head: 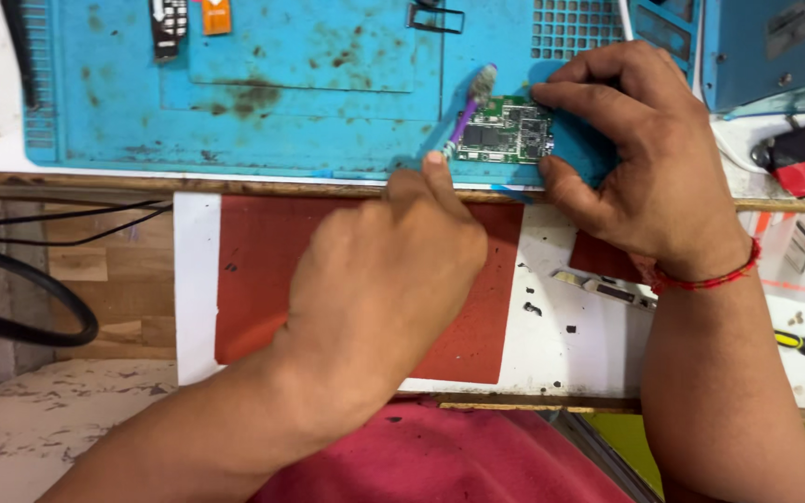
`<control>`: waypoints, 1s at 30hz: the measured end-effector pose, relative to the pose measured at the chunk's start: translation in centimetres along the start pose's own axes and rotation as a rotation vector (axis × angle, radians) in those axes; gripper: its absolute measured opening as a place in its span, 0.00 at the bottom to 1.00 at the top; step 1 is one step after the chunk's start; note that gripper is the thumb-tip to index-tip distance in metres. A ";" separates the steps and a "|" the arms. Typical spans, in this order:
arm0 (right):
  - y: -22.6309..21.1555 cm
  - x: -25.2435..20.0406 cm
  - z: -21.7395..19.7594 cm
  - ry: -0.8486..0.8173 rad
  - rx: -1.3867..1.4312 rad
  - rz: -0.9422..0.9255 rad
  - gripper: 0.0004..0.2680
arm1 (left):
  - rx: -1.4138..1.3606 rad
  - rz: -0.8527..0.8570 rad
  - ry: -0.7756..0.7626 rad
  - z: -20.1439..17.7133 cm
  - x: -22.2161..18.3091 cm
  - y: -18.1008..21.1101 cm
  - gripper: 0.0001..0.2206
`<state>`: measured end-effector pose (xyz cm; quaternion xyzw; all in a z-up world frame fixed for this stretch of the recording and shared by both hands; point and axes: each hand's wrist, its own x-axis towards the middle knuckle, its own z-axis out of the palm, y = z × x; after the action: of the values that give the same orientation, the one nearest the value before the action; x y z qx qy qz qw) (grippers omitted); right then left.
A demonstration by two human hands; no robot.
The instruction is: The person cleans a small circuit board by applying a liquid with a thin brush and scrubbing the electronic components on its surface.
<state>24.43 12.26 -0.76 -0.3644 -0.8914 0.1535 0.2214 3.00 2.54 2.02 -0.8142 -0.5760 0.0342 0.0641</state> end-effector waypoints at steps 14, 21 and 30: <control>0.0 0.4 -0.2 0.008 0.033 -0.020 0.17 | -0.164 0.045 -0.067 -0.7 -3.0 -0.4 0.22; 0.2 0.1 -0.1 -0.016 0.035 0.000 0.17 | -0.090 0.019 -0.128 1.3 -1.4 -0.2 0.20; 0.5 -0.2 0.0 -0.022 0.005 0.016 0.18 | -0.075 0.048 0.004 1.2 -1.5 0.5 0.14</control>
<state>24.86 12.45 -1.02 -0.3694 -0.8904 0.1615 0.2112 2.82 1.00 0.68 -0.8297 -0.5570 0.0125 0.0341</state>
